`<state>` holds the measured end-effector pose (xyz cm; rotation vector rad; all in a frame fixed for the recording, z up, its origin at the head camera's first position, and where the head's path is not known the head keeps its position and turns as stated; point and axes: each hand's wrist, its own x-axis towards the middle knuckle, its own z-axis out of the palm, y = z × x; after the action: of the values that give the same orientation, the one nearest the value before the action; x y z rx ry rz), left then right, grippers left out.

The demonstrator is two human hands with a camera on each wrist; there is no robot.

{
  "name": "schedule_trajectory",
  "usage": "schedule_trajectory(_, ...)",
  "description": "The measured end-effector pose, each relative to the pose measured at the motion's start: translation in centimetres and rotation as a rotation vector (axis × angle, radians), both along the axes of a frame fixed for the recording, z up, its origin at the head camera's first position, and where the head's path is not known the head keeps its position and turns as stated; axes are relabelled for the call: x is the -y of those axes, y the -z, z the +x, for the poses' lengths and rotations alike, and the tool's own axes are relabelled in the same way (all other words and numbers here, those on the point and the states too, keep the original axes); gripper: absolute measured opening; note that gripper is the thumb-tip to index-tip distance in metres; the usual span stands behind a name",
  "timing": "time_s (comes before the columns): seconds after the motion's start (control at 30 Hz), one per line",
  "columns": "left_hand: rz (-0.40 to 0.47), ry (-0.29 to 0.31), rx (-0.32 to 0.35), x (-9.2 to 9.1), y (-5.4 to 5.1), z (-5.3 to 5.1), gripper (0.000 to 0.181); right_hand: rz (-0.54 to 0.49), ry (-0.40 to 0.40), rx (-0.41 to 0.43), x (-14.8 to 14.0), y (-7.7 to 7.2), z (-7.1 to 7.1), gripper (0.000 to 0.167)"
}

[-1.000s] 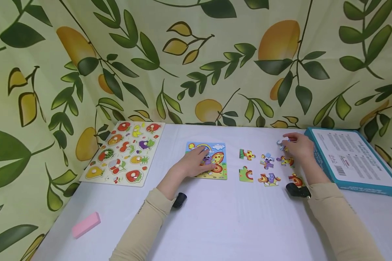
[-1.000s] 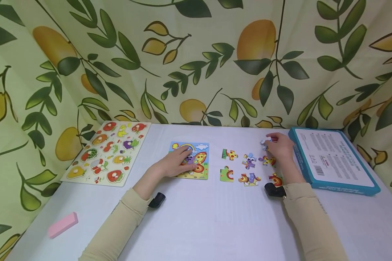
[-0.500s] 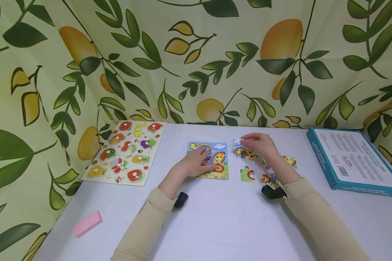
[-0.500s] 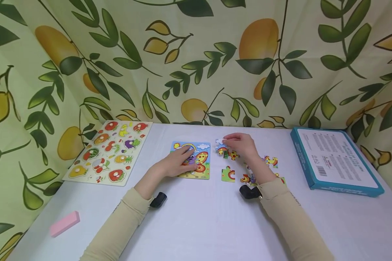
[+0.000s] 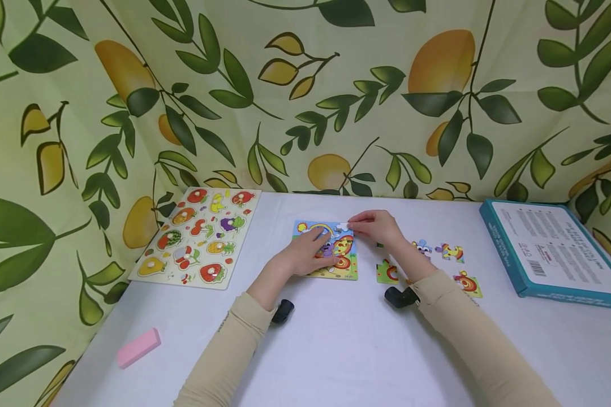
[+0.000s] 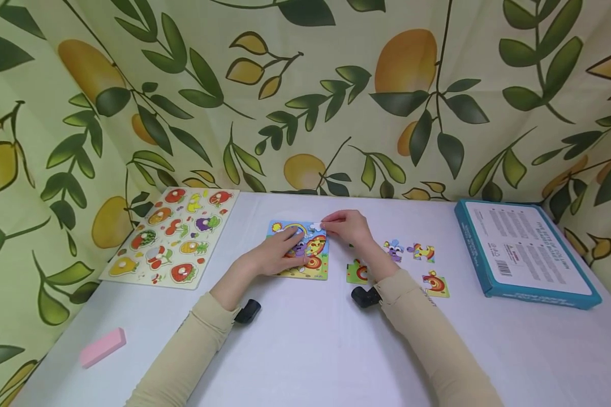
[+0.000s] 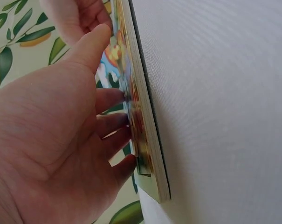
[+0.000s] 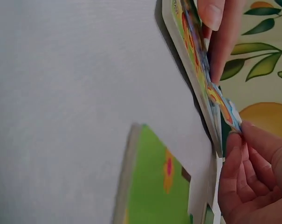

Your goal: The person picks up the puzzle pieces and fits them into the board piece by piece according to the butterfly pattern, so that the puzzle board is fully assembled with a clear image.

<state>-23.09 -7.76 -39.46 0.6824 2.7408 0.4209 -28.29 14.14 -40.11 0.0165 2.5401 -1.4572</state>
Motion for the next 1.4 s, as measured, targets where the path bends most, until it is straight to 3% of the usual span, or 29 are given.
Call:
schedule_trajectory(0.3,-0.009,0.040,-0.015,-0.1,0.0,0.0,0.071,0.157,0.003,-0.084,1.1,0.6,-0.3,0.025)
schedule_trajectory(1.03,-0.039,0.041,-0.018,-0.2,0.0,-0.1,0.070,0.223,-0.054,-0.139,1.5,0.3,-0.3,0.018)
schedule_trajectory(1.4,-0.059,0.042,-0.022,-0.3,0.0,-0.1,0.069,0.235,-0.043,-0.122,1.8,0.5,-0.5,0.017)
